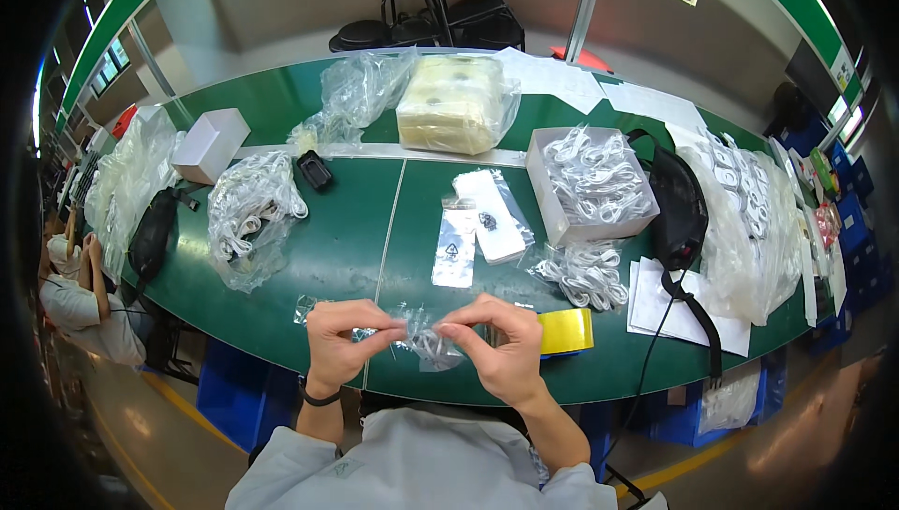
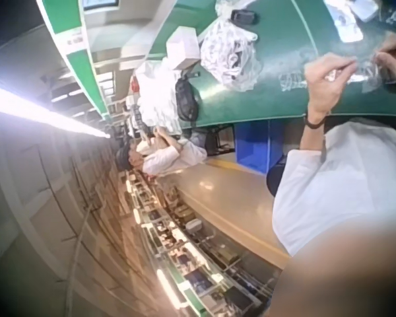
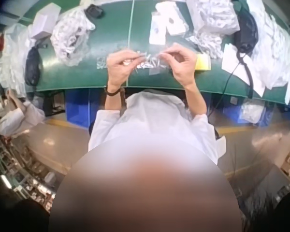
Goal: Packaging white electronic cables into plastic bags at a factory workbench.
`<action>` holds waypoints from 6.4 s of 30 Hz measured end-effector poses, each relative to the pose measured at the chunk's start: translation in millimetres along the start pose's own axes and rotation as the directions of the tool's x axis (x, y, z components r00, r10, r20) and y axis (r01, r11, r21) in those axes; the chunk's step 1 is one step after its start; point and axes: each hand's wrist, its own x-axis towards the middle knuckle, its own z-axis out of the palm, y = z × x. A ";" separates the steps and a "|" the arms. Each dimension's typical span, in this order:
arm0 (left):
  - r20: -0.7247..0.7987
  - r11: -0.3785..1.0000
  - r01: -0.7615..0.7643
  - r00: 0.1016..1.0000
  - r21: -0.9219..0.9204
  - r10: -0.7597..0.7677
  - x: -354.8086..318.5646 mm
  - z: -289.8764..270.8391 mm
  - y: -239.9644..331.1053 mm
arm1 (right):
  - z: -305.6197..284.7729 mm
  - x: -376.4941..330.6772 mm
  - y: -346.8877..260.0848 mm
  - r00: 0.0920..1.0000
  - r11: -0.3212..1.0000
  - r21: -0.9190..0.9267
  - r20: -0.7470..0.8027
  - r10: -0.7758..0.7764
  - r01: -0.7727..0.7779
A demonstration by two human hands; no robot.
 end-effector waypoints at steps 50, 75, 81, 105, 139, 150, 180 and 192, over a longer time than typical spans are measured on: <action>-0.018 0.997 -0.083 0.996 0.006 0.083 -8.8 21.2 19.6 | -3.8 -3.1 -8.6 0.968 0.992 -0.005 0.218 -0.123 0.127; -0.154 0.968 0.157 0.970 -0.195 -0.189 -6.0 13.7 -20.5 | -146.4 125.2 -32.9 0.639 0.264 -0.937 -0.061 -0.767 0.228; -0.043 0.972 0.144 0.987 -0.188 -0.155 -6.3 10.4 -25.3 | -197.7 155.6 67.8 0.976 0.029 -0.980 0.199 0.092 0.197; 0.067 0.930 0.347 0.938 -0.122 -0.341 -22.0 2.2 -42.8 | -70.2 102.5 62.7 0.816 0.083 -0.886 0.453 0.358 0.455; -0.310 0.926 0.119 0.920 -0.359 -0.239 -7.3 27.0 -37.9 | 27.9 88.4 -13.7 0.834 0.817 -0.415 0.535 -0.137 0.401; -0.370 0.979 0.134 0.911 -0.150 -0.182 -13.6 27.2 -38.0 | 38.3 72.3 -12.9 0.611 0.351 -0.502 0.689 -0.391 0.790; -0.140 0.864 0.150 0.986 0.481 -0.093 -52.3 18.9 -8.4 | 43.4 14.9 1.9 0.547 0.125 -0.533 0.821 -0.165 0.837; -0.222 0.852 0.316 0.944 0.418 -0.242 -103.4 6.6 -7.1 | 61.9 -19.1 22.4 0.820 0.772 -0.506 0.571 -0.034 0.384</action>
